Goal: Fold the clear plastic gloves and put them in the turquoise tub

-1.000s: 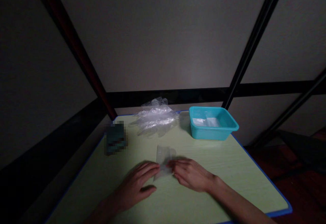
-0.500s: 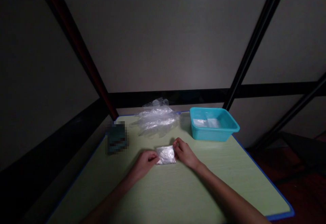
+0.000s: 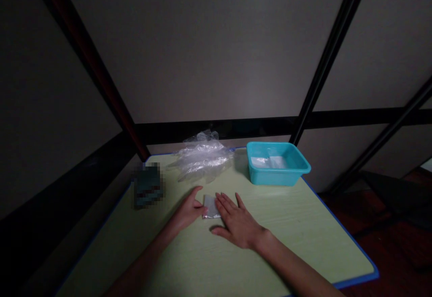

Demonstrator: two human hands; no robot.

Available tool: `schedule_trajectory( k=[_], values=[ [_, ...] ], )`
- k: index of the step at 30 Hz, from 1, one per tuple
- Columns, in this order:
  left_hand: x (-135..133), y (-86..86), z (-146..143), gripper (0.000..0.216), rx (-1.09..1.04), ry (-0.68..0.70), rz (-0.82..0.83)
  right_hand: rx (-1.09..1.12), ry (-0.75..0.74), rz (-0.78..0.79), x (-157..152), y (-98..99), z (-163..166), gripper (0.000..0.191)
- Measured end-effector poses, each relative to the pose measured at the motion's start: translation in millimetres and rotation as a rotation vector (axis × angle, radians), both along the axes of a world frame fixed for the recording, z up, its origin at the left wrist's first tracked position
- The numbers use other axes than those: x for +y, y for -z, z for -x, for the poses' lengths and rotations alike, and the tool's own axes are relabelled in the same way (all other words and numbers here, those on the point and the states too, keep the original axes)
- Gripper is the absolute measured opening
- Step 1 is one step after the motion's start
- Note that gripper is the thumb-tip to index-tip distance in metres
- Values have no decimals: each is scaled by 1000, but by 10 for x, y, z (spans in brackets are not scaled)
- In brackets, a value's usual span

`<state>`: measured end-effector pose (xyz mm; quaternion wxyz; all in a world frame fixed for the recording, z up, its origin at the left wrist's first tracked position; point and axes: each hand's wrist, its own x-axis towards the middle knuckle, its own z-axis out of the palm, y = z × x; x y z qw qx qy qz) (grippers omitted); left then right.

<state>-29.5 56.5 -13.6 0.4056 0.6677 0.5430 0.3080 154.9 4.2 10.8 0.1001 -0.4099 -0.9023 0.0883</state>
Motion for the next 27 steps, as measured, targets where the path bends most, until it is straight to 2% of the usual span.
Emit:
schedule_trajectory(
  k=[5,7,8,10,12,16,27],
  values=[
    [-134,-115,31,46,36,-81,-99,-2,-12,-18,45,-31,-44,73],
    [-249,-194,36,46,85,-92,-202,3,-4,-31,42,-68,-44,73],
    [-307,-230,33,46,139,-54,-276,1,-4,-35,38,-78,-38,73],
    [-404,-280,19,48,372,141,-487,-12,-15,-34,29,-72,-17,75],
    [-459,-289,4,52,598,313,-623,-27,-28,-29,21,-38,4,76],
    [-469,-228,7,56,783,397,-641,-33,-31,-46,12,51,12,77],
    [-475,-161,22,61,814,402,-633,-20,-26,-59,-4,85,3,76]
  ],
)
